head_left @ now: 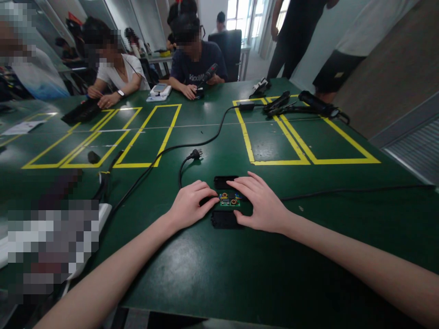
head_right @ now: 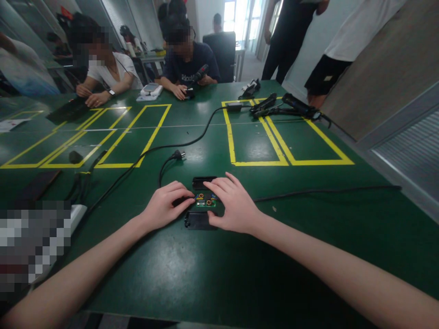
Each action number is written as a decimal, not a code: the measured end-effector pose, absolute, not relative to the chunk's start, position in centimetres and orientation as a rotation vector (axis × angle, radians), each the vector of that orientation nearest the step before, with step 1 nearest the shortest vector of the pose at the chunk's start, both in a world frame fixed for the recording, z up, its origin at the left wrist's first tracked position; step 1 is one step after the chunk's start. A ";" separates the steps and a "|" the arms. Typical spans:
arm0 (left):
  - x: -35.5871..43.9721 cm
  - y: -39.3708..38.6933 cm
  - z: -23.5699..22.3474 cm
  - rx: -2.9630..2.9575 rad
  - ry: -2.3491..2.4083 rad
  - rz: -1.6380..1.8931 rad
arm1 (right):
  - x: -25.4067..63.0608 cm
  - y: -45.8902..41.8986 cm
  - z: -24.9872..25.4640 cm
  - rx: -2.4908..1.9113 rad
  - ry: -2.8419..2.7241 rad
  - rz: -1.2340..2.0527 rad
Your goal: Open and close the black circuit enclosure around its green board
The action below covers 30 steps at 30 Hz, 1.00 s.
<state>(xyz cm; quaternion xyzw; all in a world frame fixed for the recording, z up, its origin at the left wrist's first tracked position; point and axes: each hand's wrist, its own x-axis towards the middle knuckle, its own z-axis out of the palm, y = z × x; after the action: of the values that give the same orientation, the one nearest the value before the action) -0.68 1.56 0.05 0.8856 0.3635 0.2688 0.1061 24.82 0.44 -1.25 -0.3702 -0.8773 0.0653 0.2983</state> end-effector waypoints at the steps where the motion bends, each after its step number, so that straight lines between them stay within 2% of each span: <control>1: -0.7 1.6 0.0 2.616 1.063 0.792 | 24.8 0.4 -1.2 -0.987 -2.327 0.170; 14: -0.6 1.6 0.2 2.639 1.067 0.773 | 25.0 0.4 -0.8 -0.878 -2.207 0.202; 30: -0.2 1.5 0.3 2.661 0.976 0.628 | 24.7 0.1 -0.6 -0.755 -2.272 0.071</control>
<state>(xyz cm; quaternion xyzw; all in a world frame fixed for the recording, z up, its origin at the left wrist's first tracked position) -0.16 1.50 0.27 0.9101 0.3338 0.2148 0.1189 24.73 0.11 -0.59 -0.2934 -0.8833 0.0275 0.3647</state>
